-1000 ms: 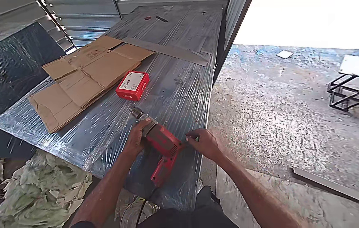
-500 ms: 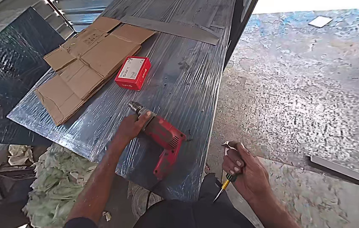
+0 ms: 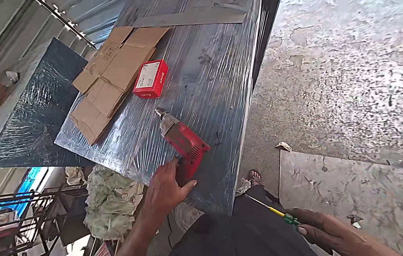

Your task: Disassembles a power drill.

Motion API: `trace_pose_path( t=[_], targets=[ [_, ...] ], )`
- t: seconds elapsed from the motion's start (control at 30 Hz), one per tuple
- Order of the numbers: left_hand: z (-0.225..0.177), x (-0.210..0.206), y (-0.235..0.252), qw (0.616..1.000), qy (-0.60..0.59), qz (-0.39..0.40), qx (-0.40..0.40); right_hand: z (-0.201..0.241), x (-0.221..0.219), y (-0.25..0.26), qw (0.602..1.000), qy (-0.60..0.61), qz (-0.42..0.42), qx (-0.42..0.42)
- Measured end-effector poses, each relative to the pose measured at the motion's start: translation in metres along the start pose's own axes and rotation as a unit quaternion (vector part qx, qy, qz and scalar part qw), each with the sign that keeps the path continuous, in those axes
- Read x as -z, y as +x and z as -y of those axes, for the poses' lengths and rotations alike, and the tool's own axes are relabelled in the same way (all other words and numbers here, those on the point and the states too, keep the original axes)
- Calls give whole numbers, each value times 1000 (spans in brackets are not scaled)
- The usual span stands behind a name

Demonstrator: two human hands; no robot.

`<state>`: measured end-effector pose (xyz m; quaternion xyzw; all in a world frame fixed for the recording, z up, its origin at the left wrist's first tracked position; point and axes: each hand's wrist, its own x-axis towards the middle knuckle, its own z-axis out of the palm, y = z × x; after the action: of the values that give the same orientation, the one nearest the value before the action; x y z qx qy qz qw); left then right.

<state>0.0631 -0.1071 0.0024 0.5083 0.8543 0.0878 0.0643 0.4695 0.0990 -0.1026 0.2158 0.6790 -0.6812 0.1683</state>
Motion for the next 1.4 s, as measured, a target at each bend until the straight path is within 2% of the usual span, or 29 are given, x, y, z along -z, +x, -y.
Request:
trace_pose_path(
  t=[0.1, 0.17, 0.23, 0.33, 0.43, 0.57, 0.73, 0.83, 0.97, 1.1, 1.17, 1.27, 1.4],
  targets=[
    [-2, -3, 1, 998, -42, 5, 41, 10, -9, 7, 990, 97, -66, 77],
    [-4, 1, 3, 996, -72, 3, 47, 23, -17, 17, 978, 112, -118, 130],
    [-11, 9, 5, 997, -68, 0, 44, 36, -26, 33, 962, 24, -195, 187],
    [-19, 13, 4, 999, -47, -9, 27, 53, -36, 59, 907, -114, -305, 267],
    [-23, 18, 8, 999, -44, -3, 17, 72, -37, 77, 867, -199, -357, 284],
    [-24, 20, 12, 999, -47, 13, 15, 90, -33, 91, 857, -209, -359, 305],
    [-29, 8, 14, 999, -47, 10, 2, 96, -34, 100, 864, -201, -344, 306],
    [-28, 9, 13, 992, -121, 34, 25, 94, -36, 102, 875, -186, -328, 303],
    [-15, 17, 10, 953, -276, 91, 85, 89, -38, 98, 893, -160, -303, 292],
    [-11, 23, 14, 928, -319, 125, 146, 88, -45, 86, 935, -99, -228, 253],
    [-9, 21, 17, 914, -351, 137, 150, 87, -49, 82, 945, -71, -201, 247],
    [-6, 16, 21, 882, -419, 166, 140, 83, -63, 85, 940, -44, -217, 260],
    [-4, -1, 23, 818, -517, 197, 159, 76, -78, 88, 931, -53, -252, 258]
  ],
)
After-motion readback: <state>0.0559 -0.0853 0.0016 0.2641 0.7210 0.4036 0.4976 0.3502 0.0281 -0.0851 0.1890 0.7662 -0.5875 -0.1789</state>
